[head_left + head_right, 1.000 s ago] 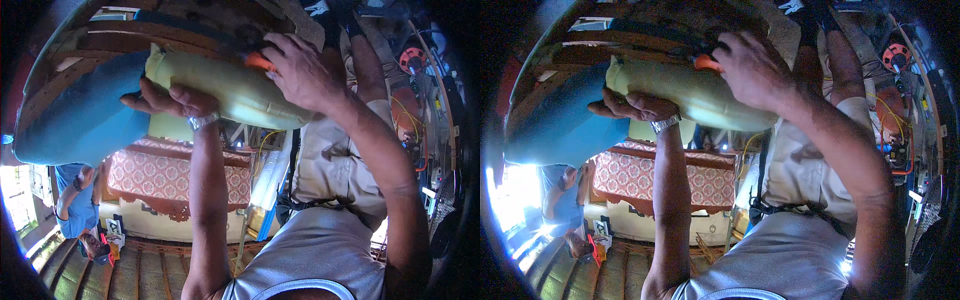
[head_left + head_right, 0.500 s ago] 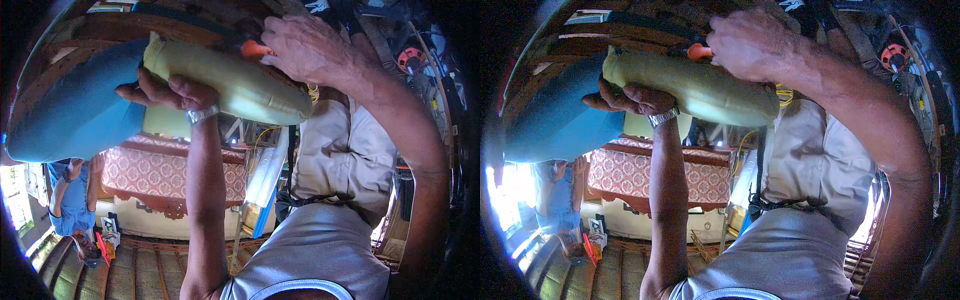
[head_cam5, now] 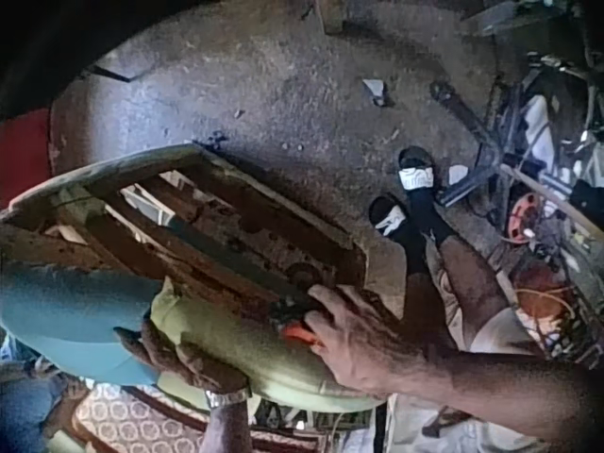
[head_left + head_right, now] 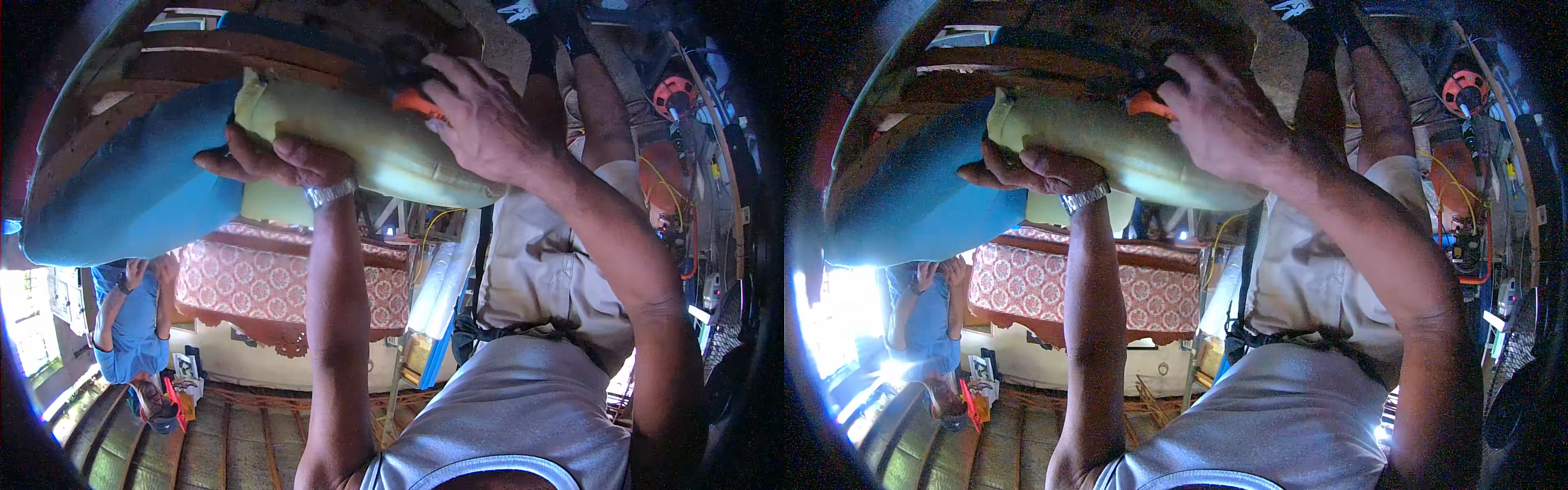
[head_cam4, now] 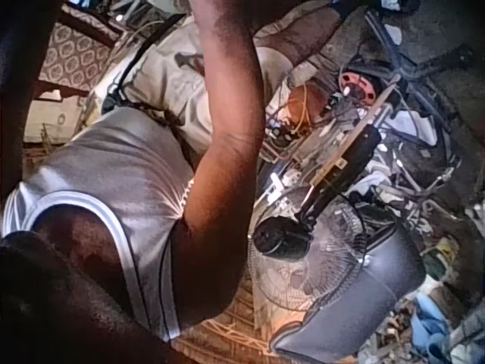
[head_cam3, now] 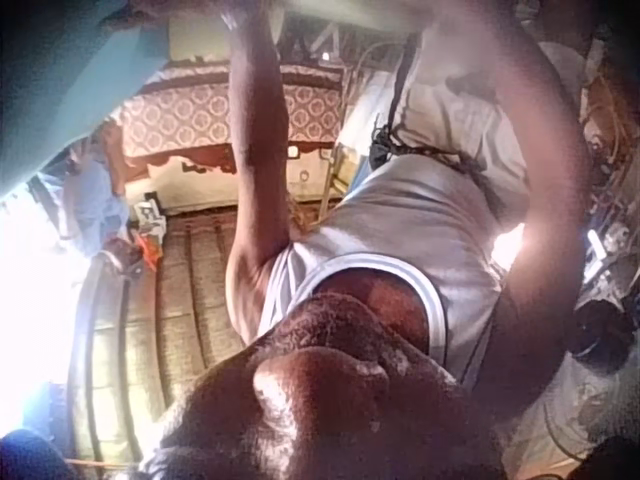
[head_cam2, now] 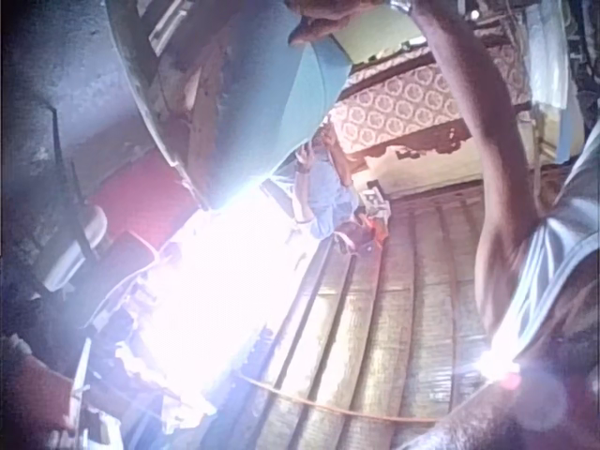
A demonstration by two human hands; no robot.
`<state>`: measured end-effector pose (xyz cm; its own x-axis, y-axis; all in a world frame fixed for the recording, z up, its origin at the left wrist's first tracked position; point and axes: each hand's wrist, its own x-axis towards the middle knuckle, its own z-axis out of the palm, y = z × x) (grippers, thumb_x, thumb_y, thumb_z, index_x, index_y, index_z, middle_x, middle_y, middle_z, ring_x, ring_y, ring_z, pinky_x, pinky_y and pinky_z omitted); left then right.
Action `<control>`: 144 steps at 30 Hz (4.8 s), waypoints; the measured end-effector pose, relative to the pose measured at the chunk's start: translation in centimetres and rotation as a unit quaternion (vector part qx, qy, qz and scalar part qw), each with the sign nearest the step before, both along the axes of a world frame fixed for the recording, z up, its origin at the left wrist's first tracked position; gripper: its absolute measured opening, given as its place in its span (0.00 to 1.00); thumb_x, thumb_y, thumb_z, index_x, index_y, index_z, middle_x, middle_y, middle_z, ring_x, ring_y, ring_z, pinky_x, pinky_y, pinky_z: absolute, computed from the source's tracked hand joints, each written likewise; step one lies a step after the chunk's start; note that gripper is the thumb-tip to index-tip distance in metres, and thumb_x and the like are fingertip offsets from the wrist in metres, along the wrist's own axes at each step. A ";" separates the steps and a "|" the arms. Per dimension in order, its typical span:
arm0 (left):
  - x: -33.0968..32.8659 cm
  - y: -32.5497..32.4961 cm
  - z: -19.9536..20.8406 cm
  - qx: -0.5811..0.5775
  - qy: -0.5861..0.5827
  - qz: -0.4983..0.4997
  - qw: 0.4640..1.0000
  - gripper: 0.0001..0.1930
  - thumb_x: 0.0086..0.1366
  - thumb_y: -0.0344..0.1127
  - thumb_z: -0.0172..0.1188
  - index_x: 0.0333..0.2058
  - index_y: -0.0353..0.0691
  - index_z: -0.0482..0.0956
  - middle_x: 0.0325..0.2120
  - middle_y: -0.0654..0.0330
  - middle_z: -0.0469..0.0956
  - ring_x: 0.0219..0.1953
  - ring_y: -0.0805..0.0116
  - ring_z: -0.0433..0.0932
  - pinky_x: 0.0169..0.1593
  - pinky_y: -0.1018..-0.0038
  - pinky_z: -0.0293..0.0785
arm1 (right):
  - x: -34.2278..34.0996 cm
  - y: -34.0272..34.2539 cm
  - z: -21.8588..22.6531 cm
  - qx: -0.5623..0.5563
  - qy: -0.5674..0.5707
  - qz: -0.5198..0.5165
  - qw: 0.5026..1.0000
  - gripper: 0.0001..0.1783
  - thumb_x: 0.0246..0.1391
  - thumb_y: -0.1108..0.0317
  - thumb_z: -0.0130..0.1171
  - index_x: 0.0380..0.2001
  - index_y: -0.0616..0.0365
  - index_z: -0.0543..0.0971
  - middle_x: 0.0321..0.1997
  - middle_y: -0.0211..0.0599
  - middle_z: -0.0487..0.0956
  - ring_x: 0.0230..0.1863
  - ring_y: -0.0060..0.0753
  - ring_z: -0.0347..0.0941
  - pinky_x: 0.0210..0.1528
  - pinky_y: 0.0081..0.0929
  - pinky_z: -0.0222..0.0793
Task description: The recorder is reupholstering a chair by stapling foam and fabric onto the wooden frame.
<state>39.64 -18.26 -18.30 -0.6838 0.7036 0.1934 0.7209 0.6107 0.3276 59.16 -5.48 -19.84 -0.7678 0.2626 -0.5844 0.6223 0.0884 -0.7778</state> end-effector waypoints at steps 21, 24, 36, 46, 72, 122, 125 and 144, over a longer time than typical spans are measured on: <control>-0.1 -0.2 -0.1 -0.009 0.011 0.015 1.000 0.37 0.73 0.62 0.36 0.61 0.32 0.64 0.68 0.30 0.42 0.71 0.36 0.45 0.68 0.43 0.48 | -2.9 1.4 -2.4 -0.086 0.032 0.073 0.993 0.21 0.56 0.52 0.61 0.35 0.63 0.78 0.40 0.48 0.77 0.42 0.46 0.75 0.46 0.38 0.71; 0.4 0.3 0.1 0.006 -0.014 0.032 0.999 0.37 0.73 0.62 0.36 0.62 0.31 0.63 0.68 0.30 0.41 0.71 0.36 0.44 0.68 0.44 0.47 | -2.9 1.4 -2.1 -0.259 -0.031 0.047 0.964 0.26 0.57 0.48 0.61 0.32 0.66 0.78 0.29 0.51 0.76 0.34 0.46 0.77 0.39 0.40 0.70; -0.3 -0.4 -0.1 0.030 -0.030 -0.027 0.999 0.31 0.74 0.53 0.39 0.62 0.32 0.62 0.69 0.32 0.36 0.72 0.38 0.40 0.70 0.45 0.45 | 3.3 0.7 0.8 -0.561 -0.110 -0.267 0.776 0.25 0.63 0.52 0.56 0.52 0.62 0.75 0.46 0.39 0.77 0.35 0.26 0.78 0.32 0.25 0.76; -0.1 -0.3 0.2 -0.008 0.008 -0.024 1.000 0.33 0.74 0.56 0.39 0.63 0.32 0.62 0.69 0.30 0.37 0.72 0.36 0.39 0.70 0.44 0.43 | 0.2 0.1 -1.4 0.080 0.048 0.032 0.995 0.18 0.50 0.69 0.59 0.47 0.56 0.77 0.62 0.49 0.68 0.62 0.55 0.64 0.63 0.44 0.65; -0.4 -0.3 -0.1 0.001 0.011 -0.014 1.000 0.35 0.73 0.60 0.38 0.62 0.32 0.63 0.68 0.29 0.41 0.71 0.35 0.42 0.69 0.44 0.44 | 0.3 1.9 -4.2 -0.620 -0.054 -0.030 0.782 0.20 0.59 0.52 0.60 0.43 0.58 0.77 0.28 0.31 0.75 0.26 0.25 0.71 0.32 0.28 0.72; 0.0 0.3 0.3 -0.008 0.001 0.033 0.999 0.38 0.72 0.65 0.37 0.60 0.32 0.66 0.69 0.32 0.41 0.71 0.37 0.43 0.69 0.43 0.46 | 1.4 -0.2 -1.0 -0.192 -0.048 -0.086 0.976 0.17 0.56 0.58 0.62 0.37 0.63 0.76 0.38 0.42 0.77 0.41 0.39 0.76 0.44 0.37 0.71; -0.4 -0.2 0.5 -0.019 0.010 0.026 0.999 0.38 0.72 0.64 0.36 0.60 0.32 0.65 0.69 0.32 0.41 0.71 0.38 0.43 0.69 0.43 0.46 | -0.2 0.4 0.0 -0.038 0.015 -0.025 0.999 0.11 0.52 0.69 0.59 0.37 0.62 0.76 0.52 0.51 0.72 0.52 0.52 0.71 0.51 0.48 0.69; 0.0 0.0 -0.2 0.018 -0.021 0.003 1.000 0.36 0.73 0.61 0.38 0.61 0.30 0.64 0.69 0.32 0.40 0.72 0.38 0.40 0.69 0.43 0.42 | -1.0 1.9 -1.1 -0.388 -0.016 0.000 0.922 0.27 0.60 0.44 0.58 0.34 0.63 0.77 0.21 0.43 0.71 0.28 0.33 0.68 0.37 0.34 0.67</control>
